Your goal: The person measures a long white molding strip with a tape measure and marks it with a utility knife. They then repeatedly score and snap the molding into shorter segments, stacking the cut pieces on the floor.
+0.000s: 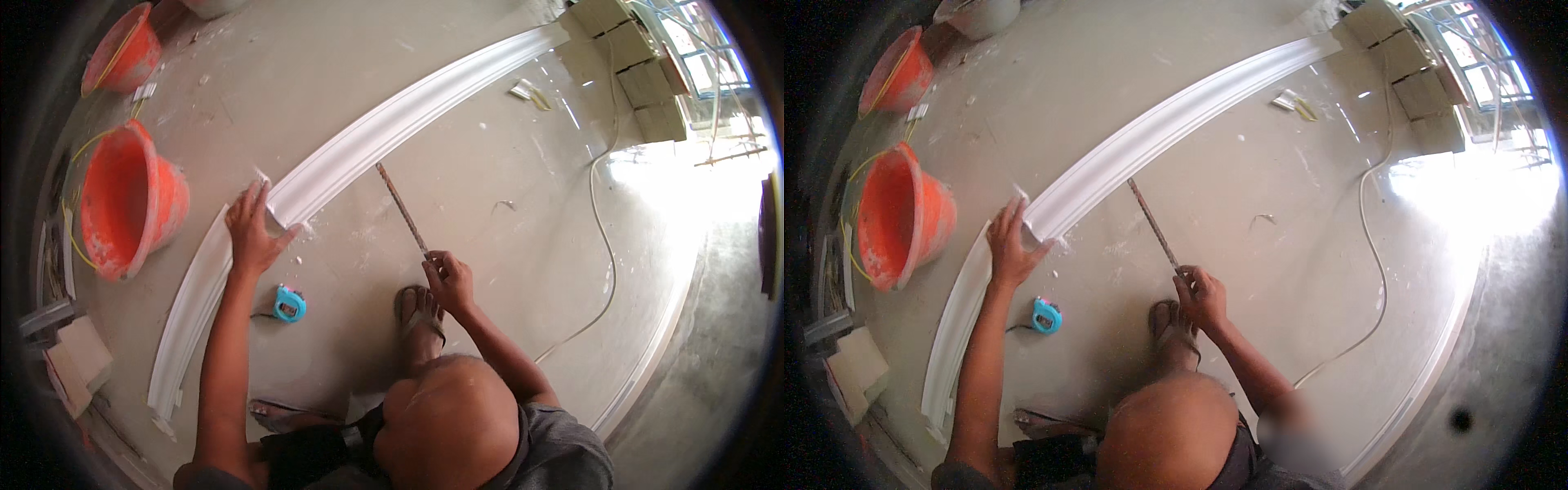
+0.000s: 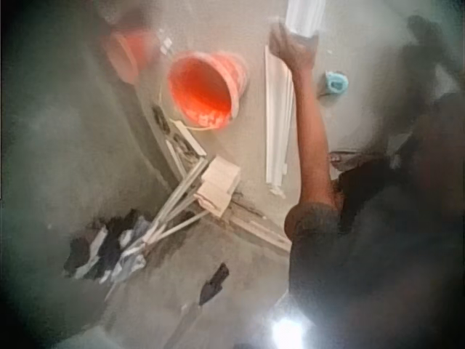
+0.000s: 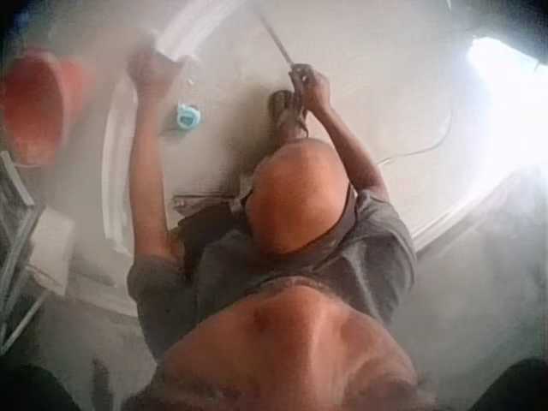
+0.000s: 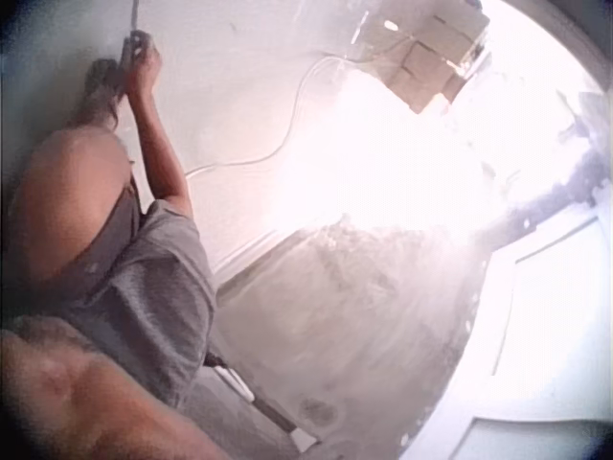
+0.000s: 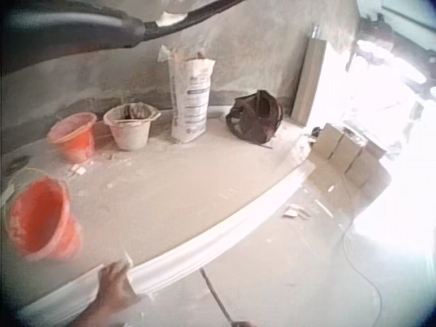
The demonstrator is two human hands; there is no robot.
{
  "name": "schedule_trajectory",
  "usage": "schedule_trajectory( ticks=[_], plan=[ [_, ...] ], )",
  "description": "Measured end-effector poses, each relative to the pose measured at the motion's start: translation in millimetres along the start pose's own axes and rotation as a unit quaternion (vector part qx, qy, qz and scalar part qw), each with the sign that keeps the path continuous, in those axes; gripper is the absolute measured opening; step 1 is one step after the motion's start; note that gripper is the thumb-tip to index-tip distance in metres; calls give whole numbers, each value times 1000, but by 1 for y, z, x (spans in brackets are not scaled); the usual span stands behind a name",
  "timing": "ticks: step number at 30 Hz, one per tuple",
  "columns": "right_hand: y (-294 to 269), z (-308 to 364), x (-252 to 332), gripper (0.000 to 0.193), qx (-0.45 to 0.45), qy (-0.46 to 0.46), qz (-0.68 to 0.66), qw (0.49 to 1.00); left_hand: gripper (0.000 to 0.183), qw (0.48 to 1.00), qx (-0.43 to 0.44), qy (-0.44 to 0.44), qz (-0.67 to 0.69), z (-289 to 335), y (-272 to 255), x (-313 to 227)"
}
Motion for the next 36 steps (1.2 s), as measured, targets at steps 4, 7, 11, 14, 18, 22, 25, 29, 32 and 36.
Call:
schedule_trajectory(
  ticks=[4,7,11,14,18,22,25,29,32,36],
  plan=[
    [-11,0,-26,17,-35,-20,71,997,104,999,39,-13,13,-25,25,-40],
    [-26,-3,-42,17,-74,-88,181,977,105,994,89,-60,-12,-36,20,-46],
    [-27,-12,-30,36,-141,-165,220,951,106,994,98,-41,-28,-28,10,-47],
    [24,0,-1,41,4,-261,90,961,106,991,121,-60,-21,-19,5,-53],
    [114,30,82,52,192,-486,-39,852,108,987,141,-72,-25,-17,2,-52],
    [155,60,104,55,241,-563,20,790,104,990,121,-55,-38,-9,4,-38],
    [173,73,100,50,311,-548,118,767,101,990,87,-89,72,18,1,-5],
    [157,73,112,53,332,-460,13,824,106,987,51,-116,96,49,-4,15],
    [142,86,97,73,328,-471,163,802,106,995,48,-48,66,65,2,3],
    [120,67,73,65,344,-503,211,764,106,993,110,-24,-29,89,-5,-11]
  ],
)
Point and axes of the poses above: each hand's wrist, its own z-axis away from the middle knuckle, its own y-axis out of the palm, x = y × z, the point moved 1 cm from there along -z, towards the middle knuckle, and after that the axes turned 11 degrees about -x, right-handed, at the moved point
